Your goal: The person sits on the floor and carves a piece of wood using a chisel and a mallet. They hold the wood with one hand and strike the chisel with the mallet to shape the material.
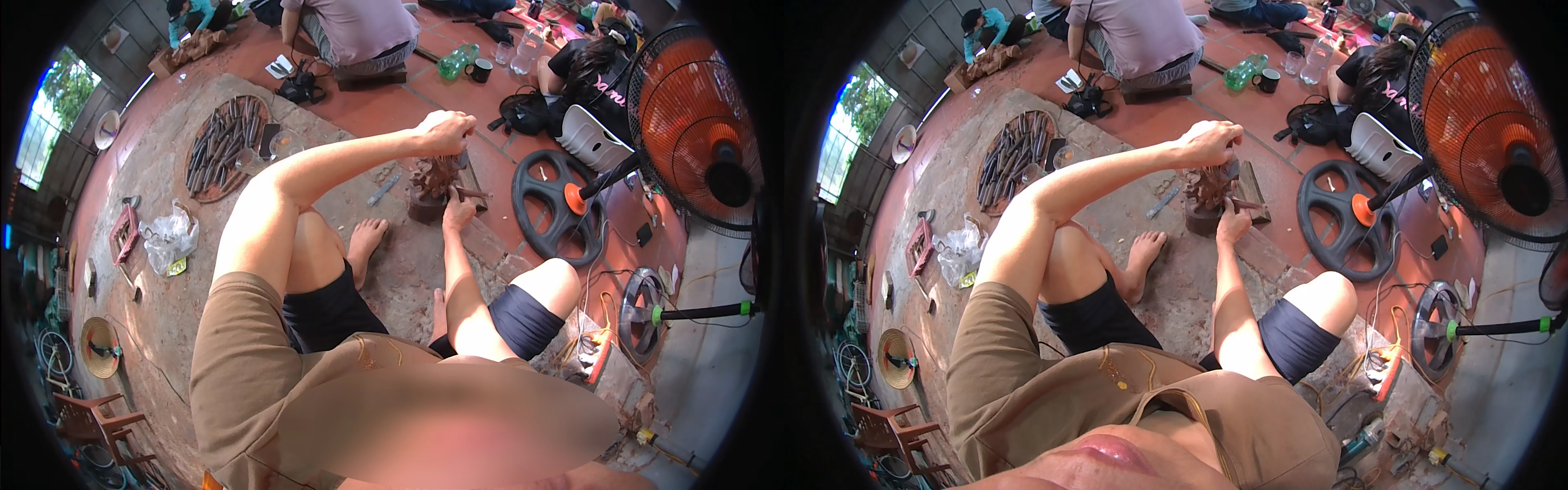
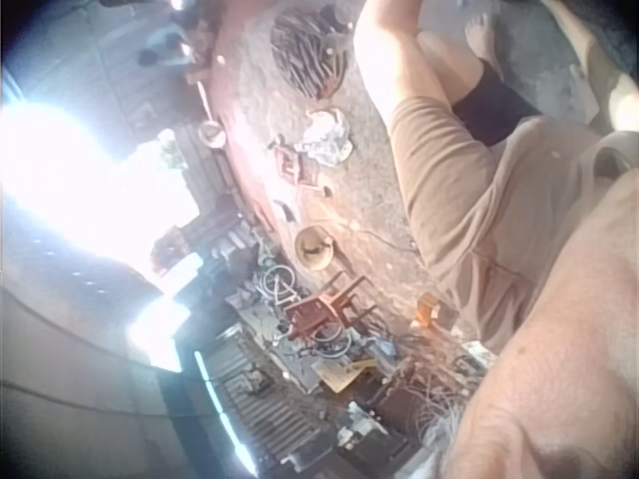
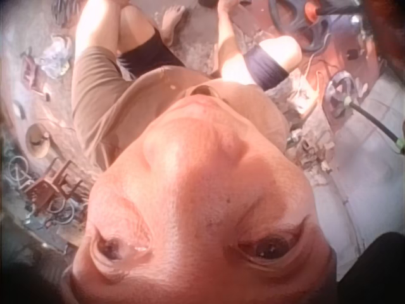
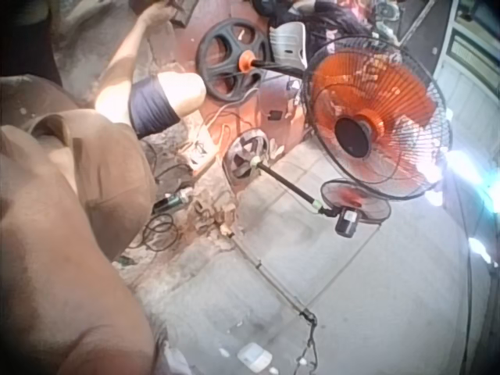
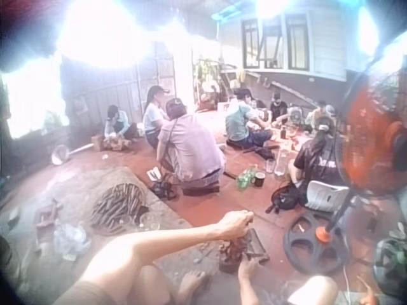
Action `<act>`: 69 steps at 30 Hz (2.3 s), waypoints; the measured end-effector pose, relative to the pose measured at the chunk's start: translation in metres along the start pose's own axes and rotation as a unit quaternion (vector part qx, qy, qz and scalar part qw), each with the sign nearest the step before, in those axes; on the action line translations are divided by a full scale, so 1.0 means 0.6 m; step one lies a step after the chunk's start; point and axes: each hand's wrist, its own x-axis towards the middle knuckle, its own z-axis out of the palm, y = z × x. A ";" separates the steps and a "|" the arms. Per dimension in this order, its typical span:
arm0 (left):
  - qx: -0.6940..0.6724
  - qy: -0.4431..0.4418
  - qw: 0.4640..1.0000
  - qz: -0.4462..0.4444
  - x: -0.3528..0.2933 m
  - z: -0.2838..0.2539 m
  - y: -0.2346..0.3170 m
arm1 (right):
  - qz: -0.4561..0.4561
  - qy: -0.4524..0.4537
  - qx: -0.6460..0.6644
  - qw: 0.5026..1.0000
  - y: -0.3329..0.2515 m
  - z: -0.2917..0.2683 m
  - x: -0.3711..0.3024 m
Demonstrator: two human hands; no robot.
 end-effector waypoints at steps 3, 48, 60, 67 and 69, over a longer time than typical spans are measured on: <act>0.004 -0.005 1.000 -0.007 -0.004 -0.002 -0.003 | 0.013 -0.006 -0.014 1.000 -0.013 -0.004 0.000; 0.031 0.012 0.999 0.013 0.030 0.014 -0.043 | 0.031 -0.020 0.018 0.999 0.009 -0.001 0.040; 0.037 0.011 0.999 0.036 0.015 0.007 -0.035 | 0.117 -0.002 0.243 0.963 0.017 0.006 0.020; 0.014 0.012 1.000 -0.023 0.009 -0.016 0.019 | 0.063 0.041 0.021 0.997 0.012 0.015 0.052; 0.001 0.005 1.000 -0.026 0.016 -0.002 0.023 | 0.067 0.053 0.015 0.996 0.048 0.010 0.066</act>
